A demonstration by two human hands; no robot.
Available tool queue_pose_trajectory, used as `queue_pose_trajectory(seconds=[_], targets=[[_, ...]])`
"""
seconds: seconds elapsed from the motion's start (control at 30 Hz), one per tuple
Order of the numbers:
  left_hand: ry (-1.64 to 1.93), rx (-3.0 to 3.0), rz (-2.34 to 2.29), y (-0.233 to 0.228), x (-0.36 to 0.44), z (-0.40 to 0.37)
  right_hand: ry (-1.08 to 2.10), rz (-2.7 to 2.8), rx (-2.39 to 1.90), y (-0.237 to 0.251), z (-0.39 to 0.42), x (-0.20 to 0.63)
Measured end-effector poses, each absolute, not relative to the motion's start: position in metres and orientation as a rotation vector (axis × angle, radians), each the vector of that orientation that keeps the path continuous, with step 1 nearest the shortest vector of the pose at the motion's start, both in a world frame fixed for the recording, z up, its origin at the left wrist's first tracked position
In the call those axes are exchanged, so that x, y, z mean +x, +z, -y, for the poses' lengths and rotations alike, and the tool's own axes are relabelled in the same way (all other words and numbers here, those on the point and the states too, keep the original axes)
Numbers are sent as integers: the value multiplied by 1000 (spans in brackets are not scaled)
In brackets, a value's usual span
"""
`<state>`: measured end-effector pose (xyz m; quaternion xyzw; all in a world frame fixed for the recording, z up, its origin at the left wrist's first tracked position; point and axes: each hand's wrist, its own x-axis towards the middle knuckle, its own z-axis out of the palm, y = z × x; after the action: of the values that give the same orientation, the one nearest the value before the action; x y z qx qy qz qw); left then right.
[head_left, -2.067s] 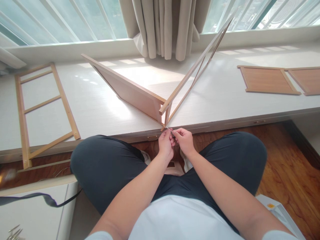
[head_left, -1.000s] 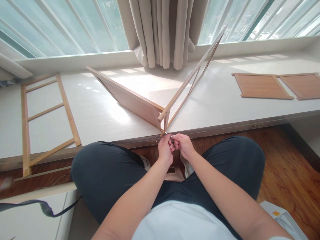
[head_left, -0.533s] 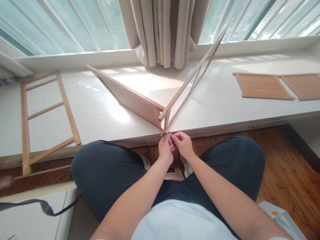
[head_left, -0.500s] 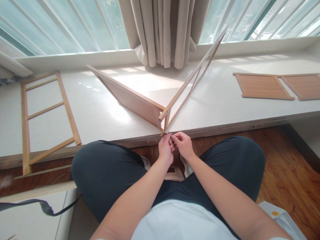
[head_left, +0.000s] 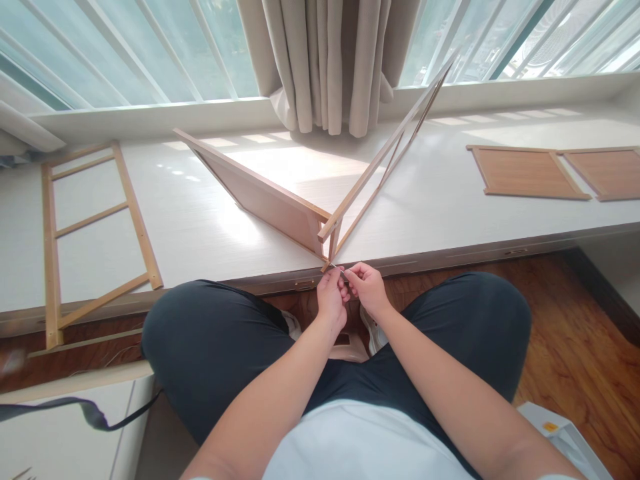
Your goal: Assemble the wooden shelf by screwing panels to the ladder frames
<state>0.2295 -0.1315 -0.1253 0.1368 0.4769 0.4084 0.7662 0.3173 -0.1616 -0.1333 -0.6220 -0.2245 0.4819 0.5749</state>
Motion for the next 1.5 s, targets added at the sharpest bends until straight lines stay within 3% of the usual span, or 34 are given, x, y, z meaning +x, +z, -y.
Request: queue_pose_trajectory(seconds=[1.07,1.5], targets=[[895,284,-1037,-125,229,132,1335,369,-1314,-136,160,319],[896,294,-1043,-124,231,131,1097,530,-1441,-141,162,316]])
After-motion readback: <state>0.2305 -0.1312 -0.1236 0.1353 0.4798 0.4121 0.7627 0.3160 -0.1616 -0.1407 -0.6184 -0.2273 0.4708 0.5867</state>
